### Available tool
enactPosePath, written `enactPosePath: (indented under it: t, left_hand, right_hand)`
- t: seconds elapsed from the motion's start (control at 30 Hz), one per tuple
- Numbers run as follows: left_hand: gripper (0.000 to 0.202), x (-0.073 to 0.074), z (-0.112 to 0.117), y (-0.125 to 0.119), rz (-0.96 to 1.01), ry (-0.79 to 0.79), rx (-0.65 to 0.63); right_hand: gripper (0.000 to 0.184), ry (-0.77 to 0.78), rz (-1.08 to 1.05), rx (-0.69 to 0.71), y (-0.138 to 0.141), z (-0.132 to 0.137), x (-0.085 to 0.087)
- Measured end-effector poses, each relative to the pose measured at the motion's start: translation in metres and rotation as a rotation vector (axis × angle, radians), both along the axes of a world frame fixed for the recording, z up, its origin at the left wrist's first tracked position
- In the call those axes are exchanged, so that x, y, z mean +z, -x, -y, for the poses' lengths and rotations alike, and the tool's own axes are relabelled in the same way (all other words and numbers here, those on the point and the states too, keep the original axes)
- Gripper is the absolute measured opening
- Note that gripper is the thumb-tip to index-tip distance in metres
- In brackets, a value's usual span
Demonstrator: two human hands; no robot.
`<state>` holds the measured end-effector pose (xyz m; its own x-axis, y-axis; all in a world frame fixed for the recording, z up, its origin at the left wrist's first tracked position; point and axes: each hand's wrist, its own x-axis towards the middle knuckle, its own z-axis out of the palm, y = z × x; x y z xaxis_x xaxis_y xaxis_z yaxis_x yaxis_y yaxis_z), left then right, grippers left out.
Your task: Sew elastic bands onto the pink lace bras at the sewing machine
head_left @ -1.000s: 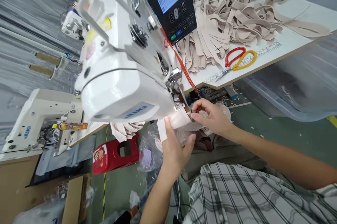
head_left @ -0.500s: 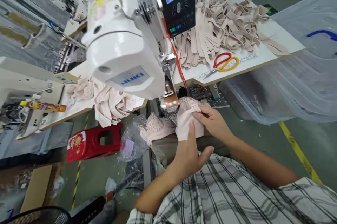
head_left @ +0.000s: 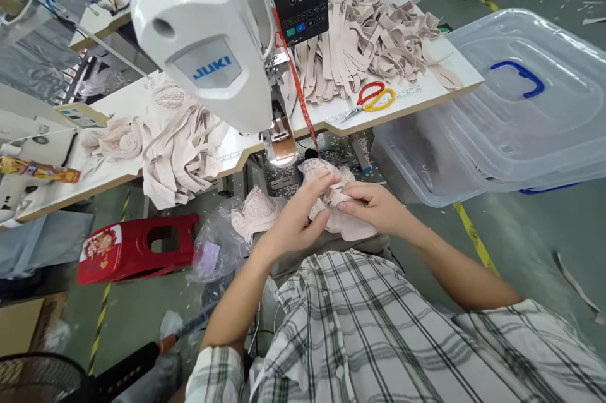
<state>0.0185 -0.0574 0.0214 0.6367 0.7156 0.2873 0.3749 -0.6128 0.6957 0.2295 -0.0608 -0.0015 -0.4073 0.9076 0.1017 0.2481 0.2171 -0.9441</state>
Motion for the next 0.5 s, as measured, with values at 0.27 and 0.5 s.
enactPosePath:
  t: [0.27, 0.5]
  left_hand:
    - [0.023, -0.006, 0.028, 0.016, -0.216, -0.227, -0.001]
    - [0.028, -0.02, 0.078, 0.032, -0.157, -0.851, 0.094]
  right_hand:
    - [0.021, -0.39, 0.278, 0.034, -0.002, 0.041, 0.0]
    - [0.03, -0.741, 0.458, -0.039, 0.008, 0.068, -0.014]
